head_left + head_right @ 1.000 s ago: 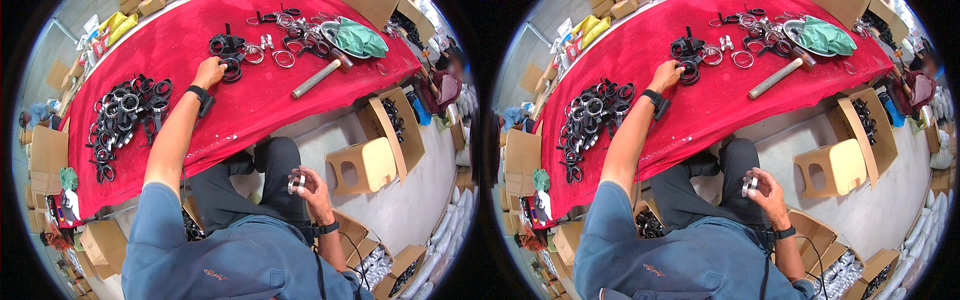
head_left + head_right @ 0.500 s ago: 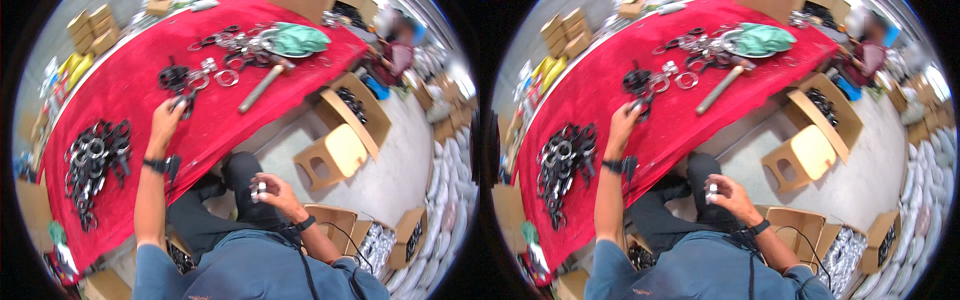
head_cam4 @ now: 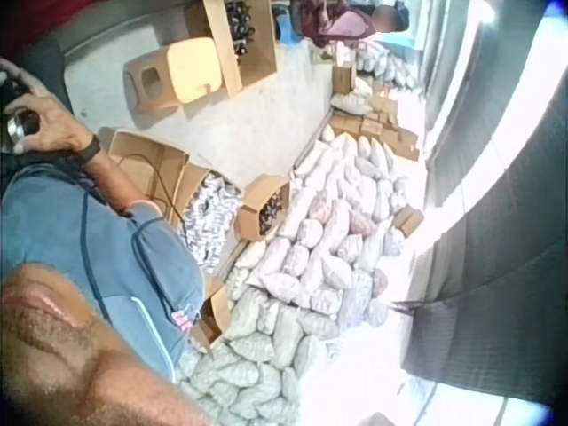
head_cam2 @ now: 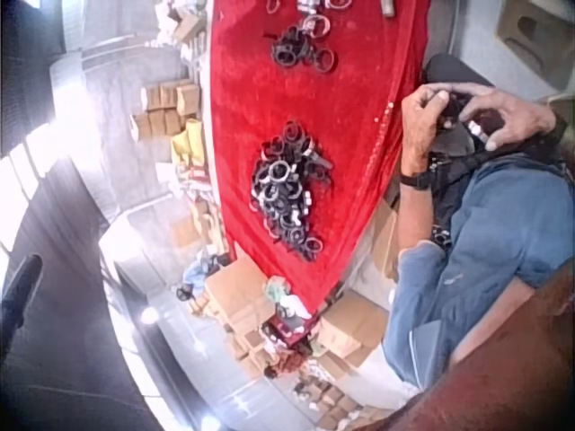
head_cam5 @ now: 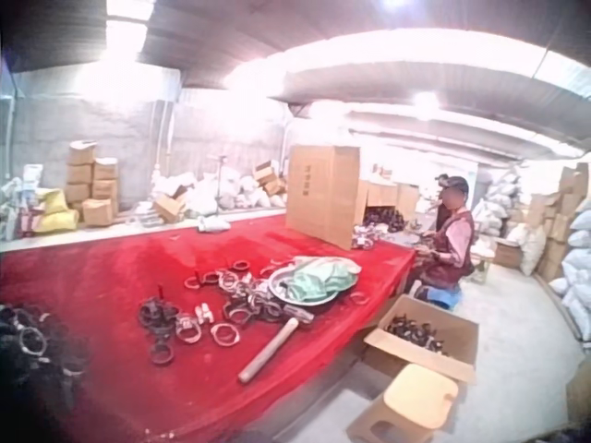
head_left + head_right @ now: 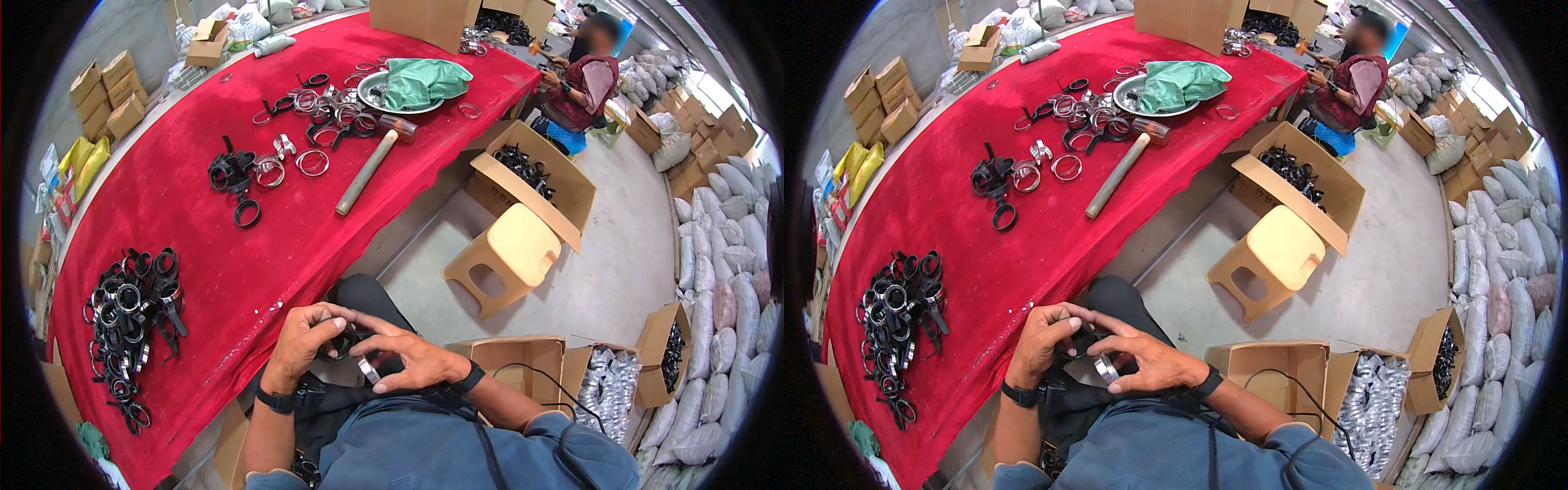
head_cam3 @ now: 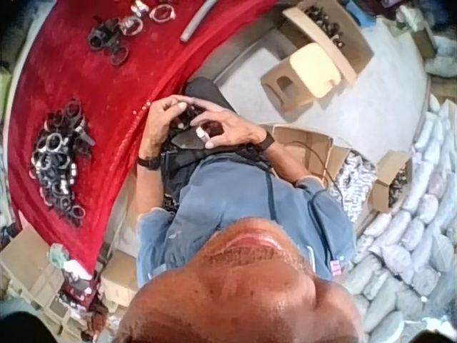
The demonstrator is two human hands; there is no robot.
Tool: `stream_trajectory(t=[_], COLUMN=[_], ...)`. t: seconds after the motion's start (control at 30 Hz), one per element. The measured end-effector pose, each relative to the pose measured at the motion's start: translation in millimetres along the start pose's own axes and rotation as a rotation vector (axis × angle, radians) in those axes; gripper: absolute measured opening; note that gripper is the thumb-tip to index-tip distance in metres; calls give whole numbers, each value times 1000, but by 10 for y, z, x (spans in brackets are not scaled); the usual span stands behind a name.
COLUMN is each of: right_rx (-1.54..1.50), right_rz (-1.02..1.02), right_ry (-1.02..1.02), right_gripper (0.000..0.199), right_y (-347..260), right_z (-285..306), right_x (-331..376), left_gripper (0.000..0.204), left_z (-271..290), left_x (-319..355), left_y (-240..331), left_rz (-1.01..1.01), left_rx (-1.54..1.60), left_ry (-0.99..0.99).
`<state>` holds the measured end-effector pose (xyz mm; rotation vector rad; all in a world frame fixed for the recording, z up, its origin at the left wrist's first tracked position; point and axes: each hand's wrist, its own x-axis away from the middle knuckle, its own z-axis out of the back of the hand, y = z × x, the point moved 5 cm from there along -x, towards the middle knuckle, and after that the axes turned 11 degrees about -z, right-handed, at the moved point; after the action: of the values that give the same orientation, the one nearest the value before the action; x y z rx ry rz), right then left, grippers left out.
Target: Assemble plastic ring components by fitting the circular pieces together.
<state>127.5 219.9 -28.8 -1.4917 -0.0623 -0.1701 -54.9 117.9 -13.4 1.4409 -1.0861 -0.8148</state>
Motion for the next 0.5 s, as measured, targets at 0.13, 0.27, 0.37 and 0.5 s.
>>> stream_trajectory(t=[0.13,0.27,0.37,0.5], right_rx=[-84,-475,-745,-968], right_rz=[-38,-107,-15,-40], right_ry=[-102,-195,-230,-350], right_gripper=[68,74,77,81], right_y=[12,171,154,51], right_z=[-86,-133,-81,-29], right_x=[-14,-75,-84,-78], left_gripper=[33,40,53,91], left_z=[37,52,23,-20], left_x=[46,77,111,172], left_y=[-171,-167,15,41], left_rz=[89,123,-130,-253], left_rx=[96,101,347,442], left_ry=[23,26,-8,-10])
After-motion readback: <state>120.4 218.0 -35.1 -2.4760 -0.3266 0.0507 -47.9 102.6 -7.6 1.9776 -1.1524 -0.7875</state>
